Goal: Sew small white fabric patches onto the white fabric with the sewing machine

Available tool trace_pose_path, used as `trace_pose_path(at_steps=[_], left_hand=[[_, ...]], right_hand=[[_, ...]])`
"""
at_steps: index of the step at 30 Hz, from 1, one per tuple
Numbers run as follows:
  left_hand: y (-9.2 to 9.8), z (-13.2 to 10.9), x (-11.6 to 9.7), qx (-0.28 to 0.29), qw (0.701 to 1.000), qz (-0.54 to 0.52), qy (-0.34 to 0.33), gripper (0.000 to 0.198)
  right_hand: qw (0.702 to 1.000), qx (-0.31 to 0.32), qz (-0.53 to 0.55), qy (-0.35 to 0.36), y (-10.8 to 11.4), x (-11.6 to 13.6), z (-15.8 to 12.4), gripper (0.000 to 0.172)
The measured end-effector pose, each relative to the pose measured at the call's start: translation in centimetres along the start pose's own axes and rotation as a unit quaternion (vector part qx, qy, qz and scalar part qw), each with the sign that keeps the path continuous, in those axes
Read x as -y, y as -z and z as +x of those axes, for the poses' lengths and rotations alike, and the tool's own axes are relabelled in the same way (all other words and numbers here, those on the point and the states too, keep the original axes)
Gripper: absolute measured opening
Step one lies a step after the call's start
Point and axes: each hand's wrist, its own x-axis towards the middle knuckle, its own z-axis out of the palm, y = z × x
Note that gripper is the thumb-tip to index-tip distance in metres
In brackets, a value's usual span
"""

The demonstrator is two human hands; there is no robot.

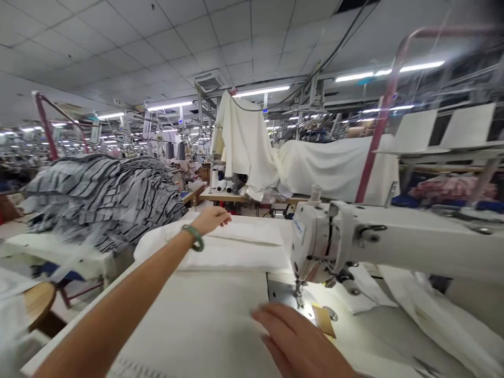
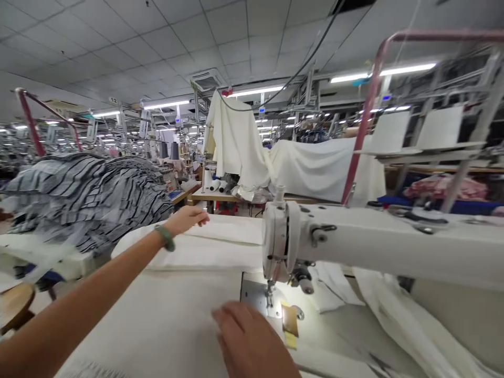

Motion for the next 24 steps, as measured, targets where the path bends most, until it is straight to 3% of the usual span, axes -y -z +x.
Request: trace_pose_path(at_steps=[2, 4, 7, 10, 14, 24], left_hand=[[-2.5, 5.7, -1.6, 0.003, 1.0, 0.019, -0.001, 0.022], [-5.4, 9.4, -2.4, 0.013, 0.999, 0.038, -0.009, 0.022], [-9.2, 12.1, -2.3, 0.035, 0.996, 0.061, -0.047, 0.023], [-11.3, 12.8, -1.3, 0.051, 0.99, 0.078, -0.107, 0.025], [-11.6, 13.1, -0.9, 0.034, 0.978, 0.112, -0.171, 0.023], [-9.1, 11.9, -3.3, -0.069, 0.946, 0.172, -0.267, 0.019]], right_hand=[[0.997, 0.042, -0.051, -0.038, -1.2, -2.1, 3.5, 0.041], [0.989, 0.065, -0.088, -0.096, -2.5, -3.8, 5.8, 0.041], [0.987, 0.081, -0.091, -0.103, -4.0, -5.4, 6.7, 0.045], [0.987, 0.099, -0.067, -0.109, -4.3, -5.8, 6.4, 0.047], [0.981, 0.119, -0.047, -0.143, -3.8, -5.4, 6.3, 0.046], [0.983, 0.105, -0.037, -0.148, -4.4, -5.5, 6.1, 0.045]])
